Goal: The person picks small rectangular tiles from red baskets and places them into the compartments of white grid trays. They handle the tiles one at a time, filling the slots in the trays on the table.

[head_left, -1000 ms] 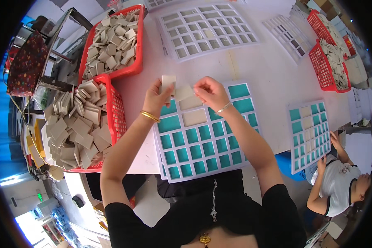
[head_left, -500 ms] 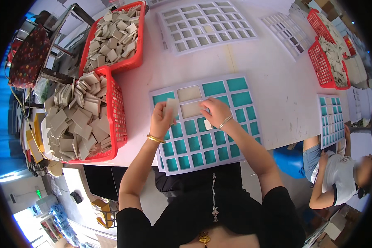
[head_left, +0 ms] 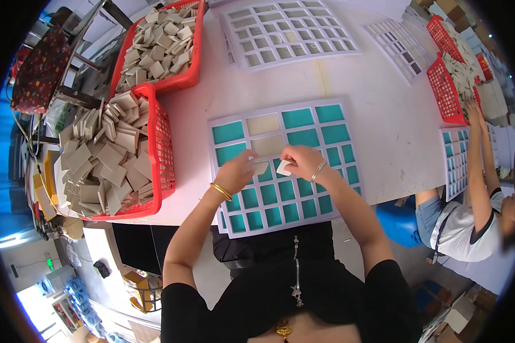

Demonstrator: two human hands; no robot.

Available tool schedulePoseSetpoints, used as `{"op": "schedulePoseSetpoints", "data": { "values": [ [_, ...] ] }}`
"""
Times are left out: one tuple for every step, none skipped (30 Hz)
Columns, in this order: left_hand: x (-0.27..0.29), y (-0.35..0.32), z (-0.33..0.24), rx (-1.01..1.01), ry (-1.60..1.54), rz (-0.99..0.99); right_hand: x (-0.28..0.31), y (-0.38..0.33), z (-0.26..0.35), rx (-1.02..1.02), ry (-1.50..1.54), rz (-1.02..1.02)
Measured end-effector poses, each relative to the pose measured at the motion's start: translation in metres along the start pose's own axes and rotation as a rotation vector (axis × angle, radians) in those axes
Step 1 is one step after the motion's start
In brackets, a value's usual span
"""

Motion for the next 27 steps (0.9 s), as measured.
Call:
{"op": "schedulePoseSetpoints", "data": {
  "values": [
    [0.004, 0.002, -0.004, -0.004, 0.008, 0.027, -0.001, 0.007, -0.001, 0.026, 0.008, 0.071],
    [0.007, 0.004, -0.007, -0.008, 0.016, 0.053, -0.003, 0.014, -0.002, 0.051, 0.016, 0.142],
    [0.010, 0.006, -0.008, -0.008, 0.026, 0.076, -0.008, 0.019, 0.001, 0.081, 0.026, 0.215],
    [0.008, 0.009, -0.010, -0.055, 0.011, 0.104, -0.010, 0.022, 0.001, 0.104, 0.006, 0.197],
    [0.005, 0.012, -0.010, -0.102, -0.005, 0.132, -0.013, 0.024, 0.000, 0.126, -0.014, 0.178],
    [0.003, 0.014, -0.010, -0.146, -0.020, 0.157, -0.015, 0.028, 0.003, 0.152, -0.034, 0.161],
    [0.000, 0.016, -0.007, -0.137, -0.002, 0.174, -0.018, 0.028, 0.005, 0.169, -0.159, 0.169],
    [-0.003, 0.018, -0.006, -0.128, 0.016, 0.192, -0.021, 0.026, 0.009, 0.185, -0.284, 0.174],
    [-0.008, 0.020, -0.006, -0.122, 0.031, 0.212, -0.024, 0.022, 0.014, 0.197, -0.411, 0.181],
    [-0.009, 0.021, -0.006, -0.110, 0.022, 0.196, -0.019, 0.019, 0.018, 0.172, -0.419, 0.111],
    [-0.011, 0.022, -0.006, -0.099, 0.013, 0.180, -0.013, 0.015, 0.024, 0.147, -0.426, 0.041],
    [-0.012, 0.022, -0.009, -0.089, 0.003, 0.170, -0.005, 0.010, 0.028, 0.116, -0.433, -0.028],
    [-0.013, 0.023, -0.012, -0.073, -0.011, 0.167, 0.002, 0.009, 0.033, 0.127, -0.245, -0.091],
    [-0.011, 0.024, -0.016, -0.057, -0.025, 0.164, 0.010, 0.007, 0.038, 0.138, -0.057, -0.153],
    [-0.010, 0.024, -0.020, -0.040, -0.036, 0.161, 0.016, 0.006, 0.041, 0.149, 0.133, -0.219],
    [-0.010, 0.023, -0.023, -0.051, -0.075, 0.154, 0.011, 0.008, 0.041, 0.091, 0.195, -0.162],
    [-0.010, 0.023, -0.025, -0.061, -0.114, 0.146, 0.005, 0.010, 0.042, 0.032, 0.256, -0.105],
    [-0.009, 0.022, -0.027, -0.070, -0.154, 0.136, -0.001, 0.010, 0.040, -0.024, 0.317, -0.046],
    [-0.007, 0.021, -0.026, -0.074, -0.211, 0.098, 0.002, 0.009, 0.041, 0.000, 0.309, -0.082],
    [-0.005, 0.020, -0.024, -0.079, -0.269, 0.060, 0.005, 0.006, 0.039, 0.024, 0.301, -0.118],
    [-0.003, 0.018, -0.020, -0.079, -0.328, 0.020, 0.007, 0.003, 0.038, 0.048, 0.294, -0.149],
    [-0.007, 0.015, -0.011, -0.024, -0.386, 0.027, 0.007, -0.002, 0.035, 0.022, 0.312, -0.136],
    [-0.011, 0.010, -0.002, 0.032, -0.443, 0.033, 0.008, -0.011, 0.031, -0.004, 0.330, -0.124],
    [-0.015, 0.007, 0.006, 0.085, -0.500, 0.039, 0.008, -0.019, 0.027, -0.029, 0.346, -0.113],
    [-0.012, 0.005, 0.003, -0.026, -0.340, -0.006, 0.005, -0.028, 0.021, -0.040, 0.364, -0.107],
    [-0.010, 0.003, -0.001, -0.136, -0.179, -0.051, -0.002, -0.038, 0.014, -0.051, 0.383, -0.102],
    [-0.009, -0.001, -0.008, -0.244, -0.016, -0.094, -0.007, -0.045, 0.012, -0.063, 0.403, -0.097]
  ]
}}
Point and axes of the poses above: each hand's wrist, its own y-axis towards the middle knuckle, its own x-axis out of the back of the hand, z = x × y, the point moved 8 cm from there along y, towards the middle knuckle, and after that the axes turned 3 degrees about x, right-handed, at the moved point
